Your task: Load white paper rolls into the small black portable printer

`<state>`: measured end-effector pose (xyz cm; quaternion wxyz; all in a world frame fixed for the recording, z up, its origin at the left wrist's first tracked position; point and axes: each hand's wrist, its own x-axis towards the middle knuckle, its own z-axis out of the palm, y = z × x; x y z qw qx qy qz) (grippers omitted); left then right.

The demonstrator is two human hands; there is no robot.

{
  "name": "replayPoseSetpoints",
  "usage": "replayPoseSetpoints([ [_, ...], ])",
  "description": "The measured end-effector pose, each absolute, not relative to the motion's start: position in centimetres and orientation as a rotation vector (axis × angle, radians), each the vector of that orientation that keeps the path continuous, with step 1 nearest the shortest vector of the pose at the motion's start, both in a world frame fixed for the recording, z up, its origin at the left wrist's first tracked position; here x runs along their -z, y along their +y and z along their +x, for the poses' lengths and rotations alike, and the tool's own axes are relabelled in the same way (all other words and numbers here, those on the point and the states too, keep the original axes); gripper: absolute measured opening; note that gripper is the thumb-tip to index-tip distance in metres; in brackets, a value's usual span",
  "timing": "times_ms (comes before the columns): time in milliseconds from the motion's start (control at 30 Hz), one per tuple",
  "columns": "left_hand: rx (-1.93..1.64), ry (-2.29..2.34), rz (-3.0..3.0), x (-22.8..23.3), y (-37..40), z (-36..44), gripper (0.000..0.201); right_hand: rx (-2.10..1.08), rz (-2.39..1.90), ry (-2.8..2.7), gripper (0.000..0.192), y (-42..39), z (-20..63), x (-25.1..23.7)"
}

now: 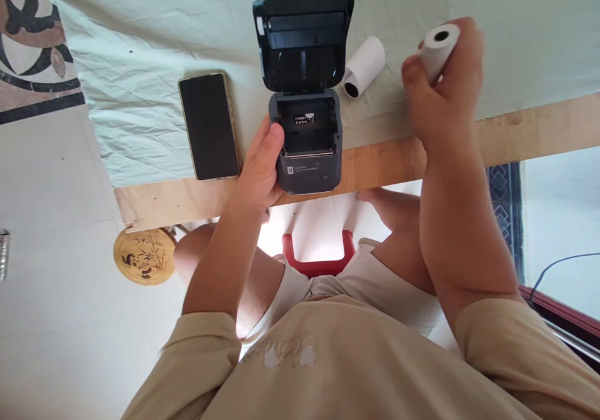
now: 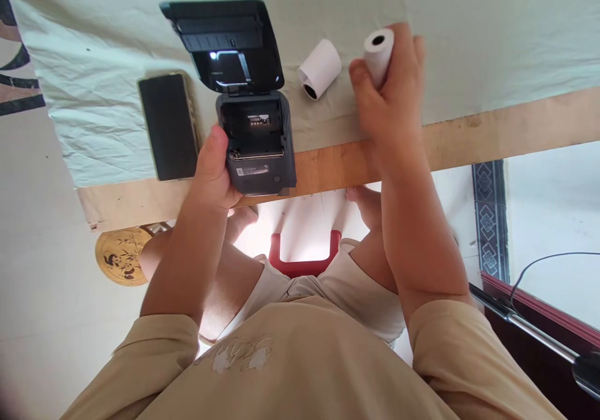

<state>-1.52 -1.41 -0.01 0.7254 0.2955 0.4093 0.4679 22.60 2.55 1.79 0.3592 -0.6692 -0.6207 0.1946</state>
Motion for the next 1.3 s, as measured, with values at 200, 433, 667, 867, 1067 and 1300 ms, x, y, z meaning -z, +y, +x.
replayPoseSetpoints([
  [200,-1.03,0.872,0.657,0.3,-1.3,-1.7,0.036,-0.267,-1.856,-1.609,0.038,2.6,23.3,-1.8],
  [433,-0.993,0.899,0.694,0.9,-1.5,-2.5,0.035,-0.112,-1.978,-1.643,0.063,2.2,22.2,-3.2],
  [667,-0.99,0.875,0.709,1.2,-1.4,-2.2,0.042,-0.205,-1.718,-1.899,0.052,1.4,17.5,-4.1],
  [867,-0.995,0.889,0.684,0.9,-1.5,-2.2,0.039,-0.399,-1.969,-1.964,0.042,2.8,16.5,-1.6],
  [1067,-1.011,0.839,0.702,0.4,-1.5,-2.2,0.035,-0.398,-1.984,-1.821,0.04,2.9,17.1,-1.3],
  [1300,-1.024,0.801,0.626,-0.1,-1.5,-1.8,0.029,-0.647,-1.718,-1.658,0.044,2.2,16.7,-2.0],
])
